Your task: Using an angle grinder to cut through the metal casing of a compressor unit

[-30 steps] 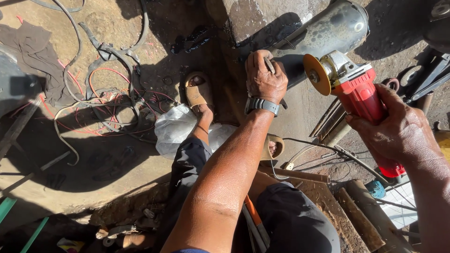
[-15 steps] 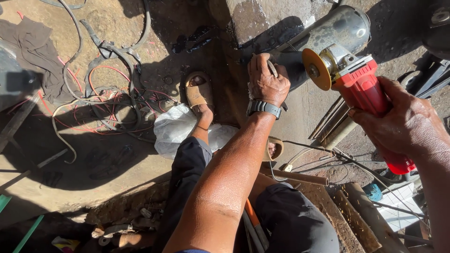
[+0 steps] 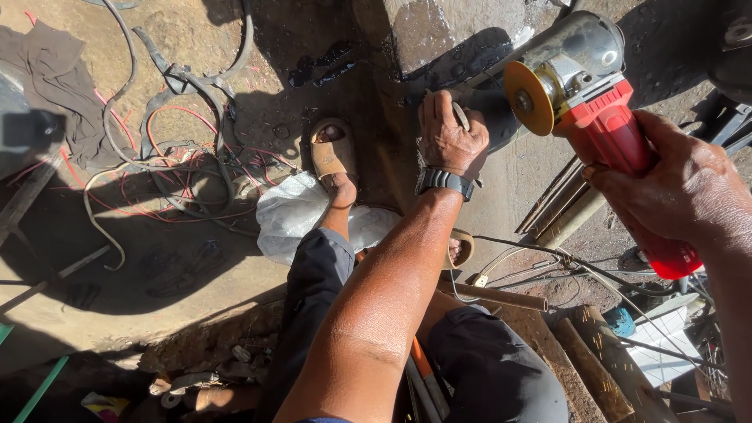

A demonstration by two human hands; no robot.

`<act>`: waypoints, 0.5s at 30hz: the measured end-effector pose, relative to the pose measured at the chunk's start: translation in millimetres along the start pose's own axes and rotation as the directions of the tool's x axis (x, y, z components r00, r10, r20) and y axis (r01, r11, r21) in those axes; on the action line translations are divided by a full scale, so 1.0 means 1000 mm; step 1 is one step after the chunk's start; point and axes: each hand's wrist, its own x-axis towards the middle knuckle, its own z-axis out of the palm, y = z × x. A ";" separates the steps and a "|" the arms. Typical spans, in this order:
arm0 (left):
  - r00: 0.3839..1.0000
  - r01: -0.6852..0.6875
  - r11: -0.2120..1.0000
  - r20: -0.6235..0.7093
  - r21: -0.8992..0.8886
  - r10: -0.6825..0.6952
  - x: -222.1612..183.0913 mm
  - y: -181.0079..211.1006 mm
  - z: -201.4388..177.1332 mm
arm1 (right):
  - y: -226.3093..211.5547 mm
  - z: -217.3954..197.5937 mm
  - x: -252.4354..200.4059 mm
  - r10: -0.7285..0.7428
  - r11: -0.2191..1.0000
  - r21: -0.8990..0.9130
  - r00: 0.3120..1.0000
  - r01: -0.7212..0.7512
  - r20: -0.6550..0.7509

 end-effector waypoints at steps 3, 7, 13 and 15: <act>1.000 -0.026 1.000 -0.009 0.010 0.026 -0.005 -0.011 0.008 | 0.004 0.002 0.007 -0.009 0.999 -0.035 1.000 0.009 -0.003; 1.000 0.013 1.000 0.018 0.000 -0.013 -0.004 -0.007 0.004 | -0.003 0.001 0.008 0.010 0.999 -0.040 1.000 -0.010 -0.003; 0.999 -0.014 1.000 0.039 0.021 0.014 -0.014 -0.021 0.012 | -0.008 0.001 0.013 -0.039 0.999 -0.024 0.999 0.039 -0.014; 0.996 0.031 0.998 0.080 0.057 -0.036 -0.020 -0.029 0.017 | -0.012 0.001 0.014 -0.026 0.999 -0.037 1.000 0.025 -0.016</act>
